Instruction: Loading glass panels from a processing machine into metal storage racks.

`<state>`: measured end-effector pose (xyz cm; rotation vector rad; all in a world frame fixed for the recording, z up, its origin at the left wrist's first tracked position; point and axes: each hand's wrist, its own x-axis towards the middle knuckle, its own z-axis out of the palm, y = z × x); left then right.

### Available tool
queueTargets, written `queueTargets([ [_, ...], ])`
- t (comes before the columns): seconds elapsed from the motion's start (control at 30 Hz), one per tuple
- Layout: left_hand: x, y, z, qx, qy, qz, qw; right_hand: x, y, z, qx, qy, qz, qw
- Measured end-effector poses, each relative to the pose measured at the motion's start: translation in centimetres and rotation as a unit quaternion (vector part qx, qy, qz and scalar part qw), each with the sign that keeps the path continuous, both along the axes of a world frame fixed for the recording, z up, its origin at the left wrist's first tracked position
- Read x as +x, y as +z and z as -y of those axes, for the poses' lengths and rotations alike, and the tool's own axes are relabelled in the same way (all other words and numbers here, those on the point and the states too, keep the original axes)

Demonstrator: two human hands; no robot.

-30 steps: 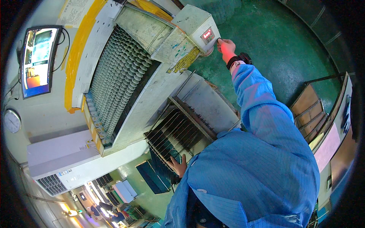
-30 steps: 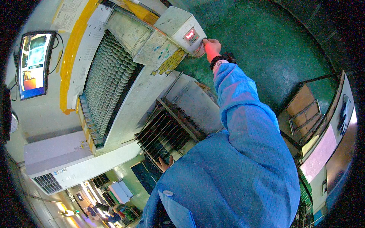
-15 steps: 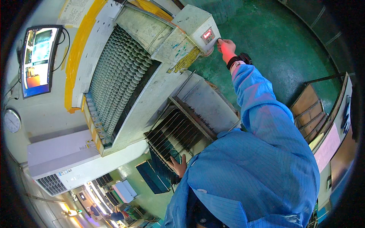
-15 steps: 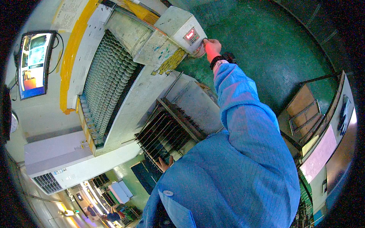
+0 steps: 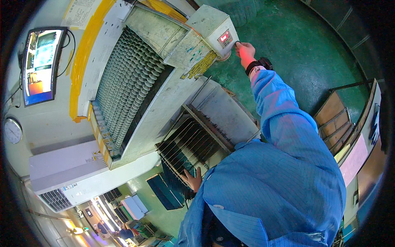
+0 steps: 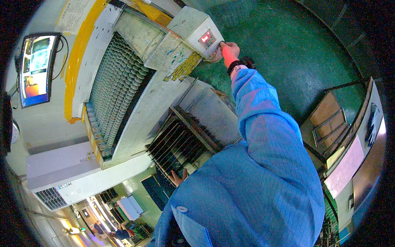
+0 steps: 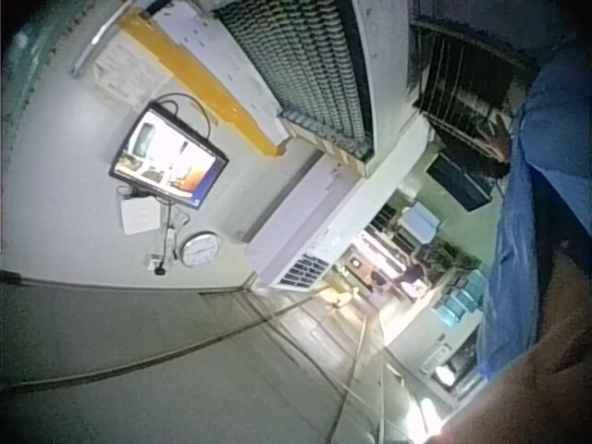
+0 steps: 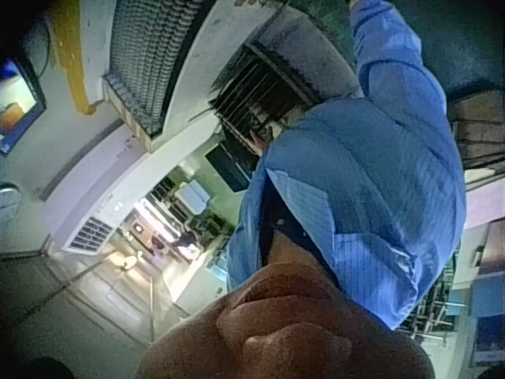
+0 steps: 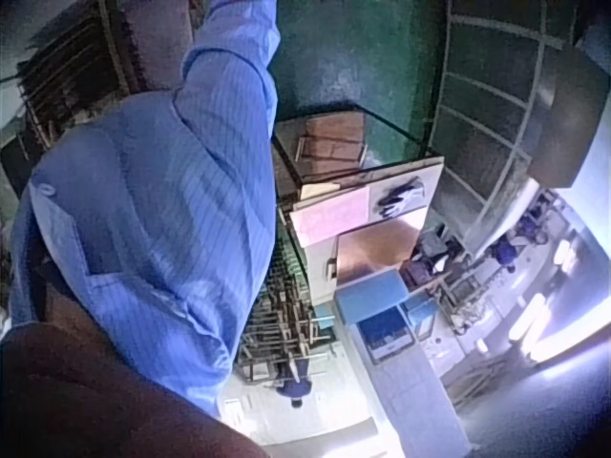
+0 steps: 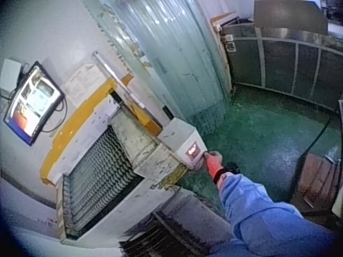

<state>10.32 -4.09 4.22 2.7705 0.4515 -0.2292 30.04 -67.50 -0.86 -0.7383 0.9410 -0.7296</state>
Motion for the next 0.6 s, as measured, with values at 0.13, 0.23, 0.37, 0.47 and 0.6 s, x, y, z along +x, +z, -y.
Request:
queueTargets([
  [0.13, 0.0, -0.4, -0.5, 0.004, -0.011, 0.004, 1.0, -0.1, 0.9, -0.6, 0.005, -0.008, 0.008, 1.0],
  [0.23, 0.0, -0.5, -0.6, 0.013, -0.013, 0.001, 1.0, -0.3, 1.2, -0.7, 0.012, -0.014, 0.014, 1.0],
  [0.37, 0.1, -0.3, -0.4, 0.026, -0.009, -0.013, 1.0, -0.4, 0.8, -0.5, 0.016, -0.016, 0.02, 1.0],
  [0.47, 0.1, 0.0, -0.2, 0.009, -0.007, -0.015, 1.0, -0.4, 0.8, -0.5, 0.014, -0.015, 0.029, 0.999],
  [0.6, 0.2, -0.3, -0.4, 0.018, -0.005, -0.022, 1.0, -0.4, 0.5, -0.4, 0.012, -0.009, 0.04, 0.999],
])
